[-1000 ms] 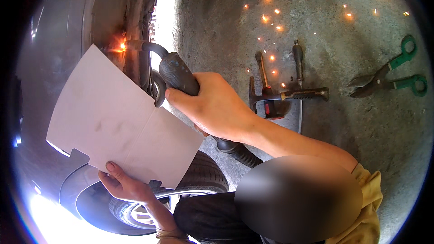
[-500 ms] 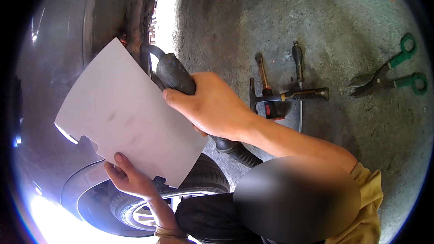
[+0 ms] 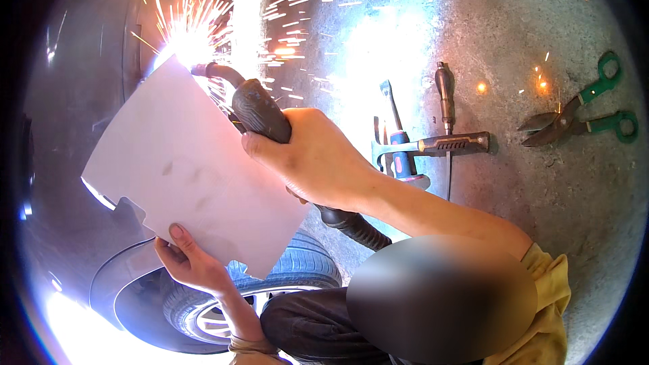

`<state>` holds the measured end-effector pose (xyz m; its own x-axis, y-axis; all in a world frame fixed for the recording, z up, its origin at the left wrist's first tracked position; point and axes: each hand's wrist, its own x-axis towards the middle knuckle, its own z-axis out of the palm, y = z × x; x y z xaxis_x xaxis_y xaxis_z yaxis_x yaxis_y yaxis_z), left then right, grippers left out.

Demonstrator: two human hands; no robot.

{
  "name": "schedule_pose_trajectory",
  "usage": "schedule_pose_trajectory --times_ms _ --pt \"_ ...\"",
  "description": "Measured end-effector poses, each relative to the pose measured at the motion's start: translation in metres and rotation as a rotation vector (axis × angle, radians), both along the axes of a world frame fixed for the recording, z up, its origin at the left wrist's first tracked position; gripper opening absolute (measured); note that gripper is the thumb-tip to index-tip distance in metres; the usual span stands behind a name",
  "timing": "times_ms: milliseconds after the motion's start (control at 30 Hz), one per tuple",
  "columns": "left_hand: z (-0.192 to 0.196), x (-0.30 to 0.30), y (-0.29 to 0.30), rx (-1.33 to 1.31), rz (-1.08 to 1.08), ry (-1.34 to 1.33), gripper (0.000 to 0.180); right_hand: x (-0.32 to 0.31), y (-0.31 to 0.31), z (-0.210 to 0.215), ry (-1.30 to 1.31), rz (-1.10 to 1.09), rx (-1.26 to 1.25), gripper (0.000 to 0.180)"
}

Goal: The person welds a section of a car's body panel using a handheld welding torch while holding a white sheet as a shield. They periodically stop to tap the weld with a hammer to remove slag or check the joint.

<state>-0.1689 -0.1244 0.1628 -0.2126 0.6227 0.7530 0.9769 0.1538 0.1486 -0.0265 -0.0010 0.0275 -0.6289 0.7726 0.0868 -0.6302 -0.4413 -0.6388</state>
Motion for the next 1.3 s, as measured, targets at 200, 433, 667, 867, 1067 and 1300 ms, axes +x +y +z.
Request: schedule_pose_trajectory --times_ms 200,433,667,867,1067,1300 --pt "0.001 0.005 -0.003 0.048 0.050 0.036 0.033 0.003 -0.001 0.002 -0.024 -0.024 -0.031 0.033" --pt "0.005 0.003 -0.012 0.166 0.097 0.075 0.043 -0.002 -0.002 -0.005 0.043 0.027 -0.141 0.035" --pt "0.007 0.000 -0.015 0.164 0.122 0.098 0.046 -0.003 -0.002 -0.003 0.110 0.069 -0.167 0.034" --pt "0.005 -0.001 -0.013 0.179 0.069 0.082 0.046 -0.002 0.000 -0.004 0.158 0.113 -0.175 0.034" --pt "0.005 -0.002 -0.014 0.156 0.049 0.031 0.046 -0.001 0.000 -0.002 0.195 0.133 -0.183 0.034" --pt "0.003 0.003 -0.010 0.155 0.087 0.043 0.046 -0.003 0.000 -0.006 0.174 0.134 -0.210 0.033"
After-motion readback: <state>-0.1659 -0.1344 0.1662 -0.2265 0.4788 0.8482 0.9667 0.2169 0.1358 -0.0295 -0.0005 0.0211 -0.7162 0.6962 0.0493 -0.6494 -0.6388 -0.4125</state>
